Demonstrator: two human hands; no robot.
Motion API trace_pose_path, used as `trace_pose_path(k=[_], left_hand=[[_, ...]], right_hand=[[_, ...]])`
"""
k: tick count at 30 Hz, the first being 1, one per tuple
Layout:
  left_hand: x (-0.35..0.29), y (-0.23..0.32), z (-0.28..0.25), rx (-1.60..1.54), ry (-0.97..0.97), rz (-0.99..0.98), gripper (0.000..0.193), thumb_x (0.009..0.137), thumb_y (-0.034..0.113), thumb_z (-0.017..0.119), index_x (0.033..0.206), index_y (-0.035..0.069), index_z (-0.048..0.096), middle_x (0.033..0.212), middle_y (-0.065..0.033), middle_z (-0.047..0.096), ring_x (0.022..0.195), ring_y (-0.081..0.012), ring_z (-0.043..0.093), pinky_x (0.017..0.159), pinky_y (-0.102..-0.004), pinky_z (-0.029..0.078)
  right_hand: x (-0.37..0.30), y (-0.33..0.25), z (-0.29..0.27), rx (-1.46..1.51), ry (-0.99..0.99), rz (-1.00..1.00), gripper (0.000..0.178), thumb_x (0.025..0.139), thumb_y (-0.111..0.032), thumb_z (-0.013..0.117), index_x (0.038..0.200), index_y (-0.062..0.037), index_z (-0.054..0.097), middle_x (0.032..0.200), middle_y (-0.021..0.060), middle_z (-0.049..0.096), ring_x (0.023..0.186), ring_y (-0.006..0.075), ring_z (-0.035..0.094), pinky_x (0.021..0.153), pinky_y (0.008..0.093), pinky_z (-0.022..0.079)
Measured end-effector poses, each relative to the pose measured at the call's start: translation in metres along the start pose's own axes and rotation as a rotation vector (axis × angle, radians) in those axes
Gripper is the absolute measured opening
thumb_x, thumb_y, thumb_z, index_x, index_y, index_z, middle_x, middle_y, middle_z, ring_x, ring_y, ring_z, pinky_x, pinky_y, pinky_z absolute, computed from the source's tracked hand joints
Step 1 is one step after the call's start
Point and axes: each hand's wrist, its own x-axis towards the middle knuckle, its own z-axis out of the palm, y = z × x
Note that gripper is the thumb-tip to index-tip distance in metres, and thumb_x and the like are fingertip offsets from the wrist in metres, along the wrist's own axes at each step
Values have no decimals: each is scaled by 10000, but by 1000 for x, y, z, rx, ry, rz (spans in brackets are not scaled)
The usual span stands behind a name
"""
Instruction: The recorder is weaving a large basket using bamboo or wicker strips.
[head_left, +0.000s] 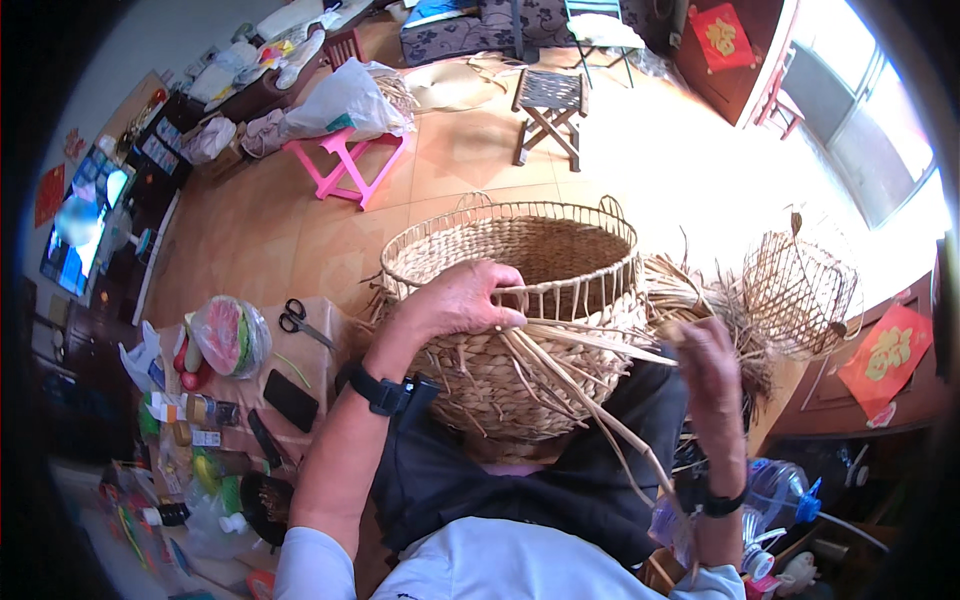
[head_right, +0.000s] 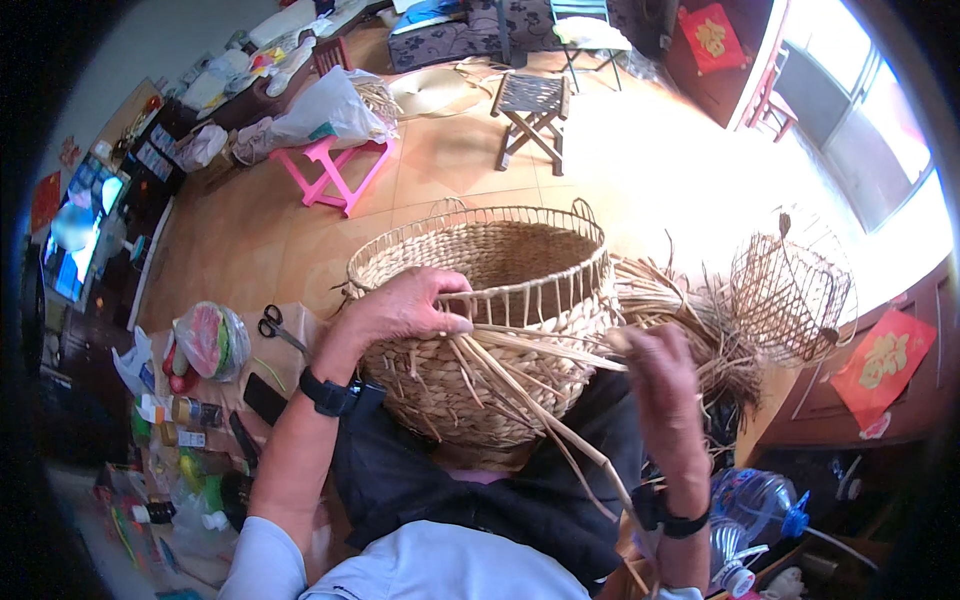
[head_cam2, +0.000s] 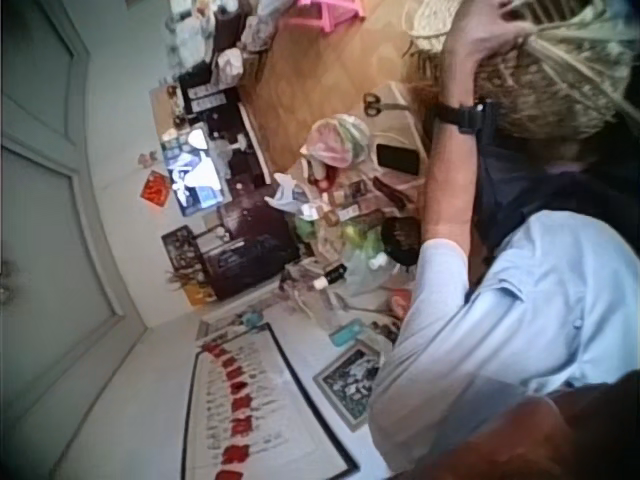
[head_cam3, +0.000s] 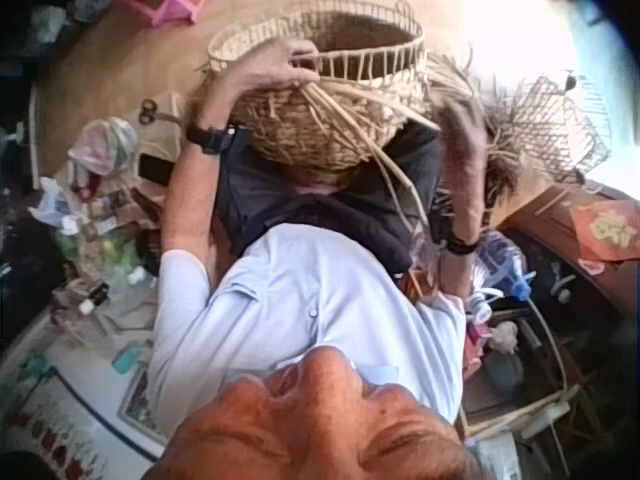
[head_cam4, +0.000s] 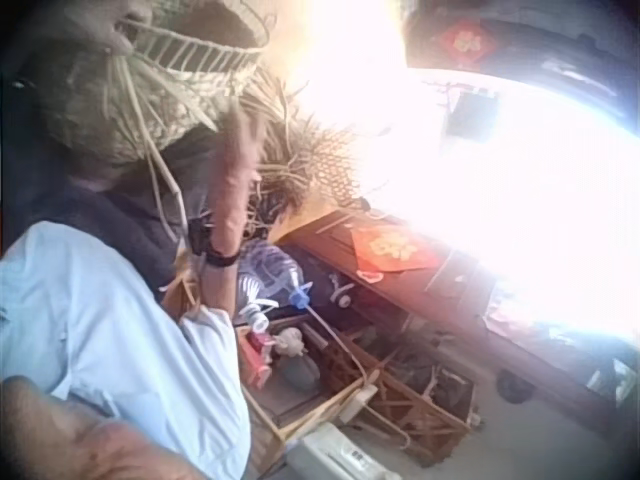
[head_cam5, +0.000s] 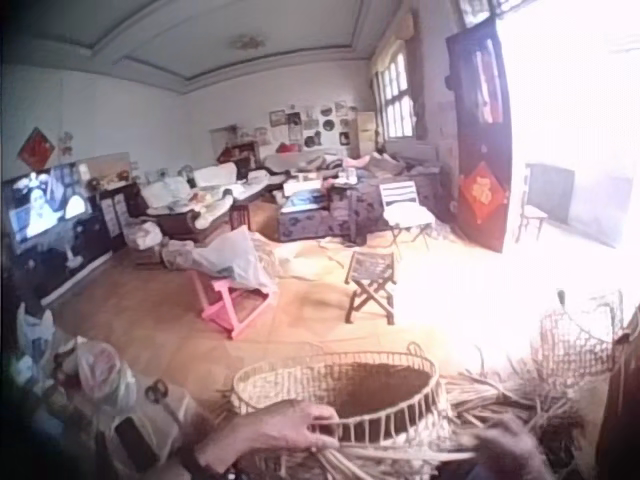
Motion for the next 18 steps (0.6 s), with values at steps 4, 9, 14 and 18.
trace_pose_path(k=[4, 9, 14, 18], left_hand=[[3, -3, 3, 137, 10, 23, 305, 791, 292, 783, 990, 68, 729, 851, -104, 726, 836, -244, 704, 787, -376, 534], [3, -12, 7, 121, 68, 112, 284, 772, 295, 779, 958, 85, 734, 842, -140, 720, 824, -292, 705, 758, -410, 535], [9, -15, 19, 168, 189, 57, 226, 756, 185, 731, 958, 86, 718, 846, -143, 732, 873, -324, 719, 792, -448, 543], [15, -15, 26, 160, 263, 45, 270, 756, 111, 713, 1022, 68, 694, 850, -153, 732, 877, -329, 719, 802, -443, 542]], right_hand=[[17, -40, 50, 41, -186, 48, 289, 902, -23, 694, 1189, -43, 660, 946, 156, 628, 846, 318, 652, 737, 389, 525], [44, -49, 87, -132, -192, 2, 106, 903, -104, 710, 994, -61, 678, 899, 114, 661, 832, 323, 674, 698, 408, 536], [54, -52, 111, -380, -108, -99, 116, 860, -125, 732, 866, -78, 627, 803, 85, 597, 741, 307, 643, 624, 425, 499], [56, -59, 121, -518, -116, -132, 159, 825, -84, 706, 816, -65, 548, 825, 101, 565, 787, 307, 638, 616, 441, 488]])
